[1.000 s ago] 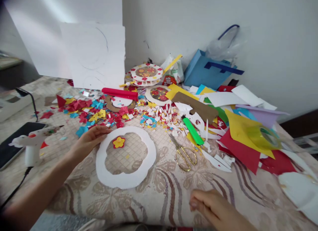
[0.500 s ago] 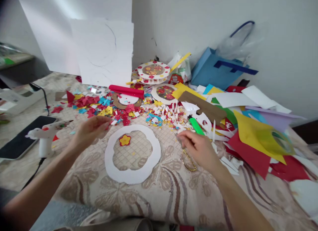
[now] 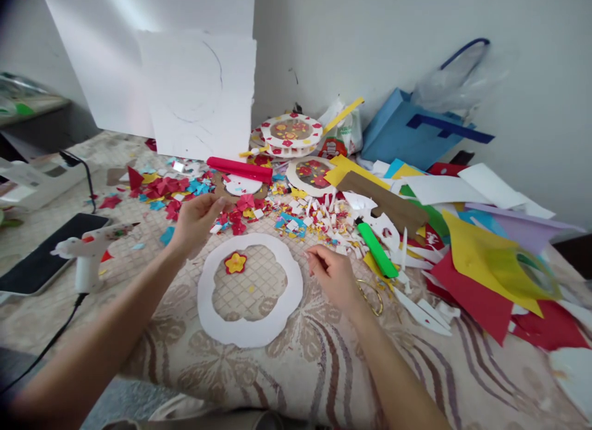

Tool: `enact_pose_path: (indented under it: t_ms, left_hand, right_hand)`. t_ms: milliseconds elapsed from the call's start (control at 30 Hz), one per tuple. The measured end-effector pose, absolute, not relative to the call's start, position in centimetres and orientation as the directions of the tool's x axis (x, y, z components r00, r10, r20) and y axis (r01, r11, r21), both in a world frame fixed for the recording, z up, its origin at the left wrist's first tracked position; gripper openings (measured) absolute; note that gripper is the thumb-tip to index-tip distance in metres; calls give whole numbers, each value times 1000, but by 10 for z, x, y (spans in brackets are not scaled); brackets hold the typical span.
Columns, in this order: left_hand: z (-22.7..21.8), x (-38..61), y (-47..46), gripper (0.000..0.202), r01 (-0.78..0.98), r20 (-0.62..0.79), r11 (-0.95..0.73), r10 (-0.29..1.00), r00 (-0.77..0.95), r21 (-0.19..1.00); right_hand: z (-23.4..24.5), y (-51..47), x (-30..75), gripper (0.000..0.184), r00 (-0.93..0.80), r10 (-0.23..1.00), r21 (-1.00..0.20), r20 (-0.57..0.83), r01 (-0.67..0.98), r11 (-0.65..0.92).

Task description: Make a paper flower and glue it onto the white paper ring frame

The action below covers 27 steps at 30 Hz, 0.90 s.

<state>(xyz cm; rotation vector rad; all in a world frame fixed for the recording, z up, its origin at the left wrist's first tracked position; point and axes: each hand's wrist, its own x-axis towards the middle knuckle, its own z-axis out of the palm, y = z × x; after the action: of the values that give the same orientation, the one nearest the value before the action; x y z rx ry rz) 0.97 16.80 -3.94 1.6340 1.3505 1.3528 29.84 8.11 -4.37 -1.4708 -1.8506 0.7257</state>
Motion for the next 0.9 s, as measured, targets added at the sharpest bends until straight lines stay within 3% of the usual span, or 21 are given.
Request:
enact_pose_path:
  t_ms: [200,367,533,900]
  left_hand:
    - [-49,2,160,30,316,218,-154,960,-177,936]
    - [-48,-3,156,40,322,200,-137,965,-170,937]
    - [-49,-4,153,46,400,211,-130,964,-164,907]
    - [-50,-3,154,44,488,232,-137,963,-138,862]
  right_hand:
    - [-58,76,301,28,-126,987,-820,101,552,154]
    - [-61,74,300,27,-102,992,-842,79,526,121]
    - [-62,73,299,24,-154,988,-800,11,591,101]
    - [-59,70,292,25,-167,985,-749,37,648,138]
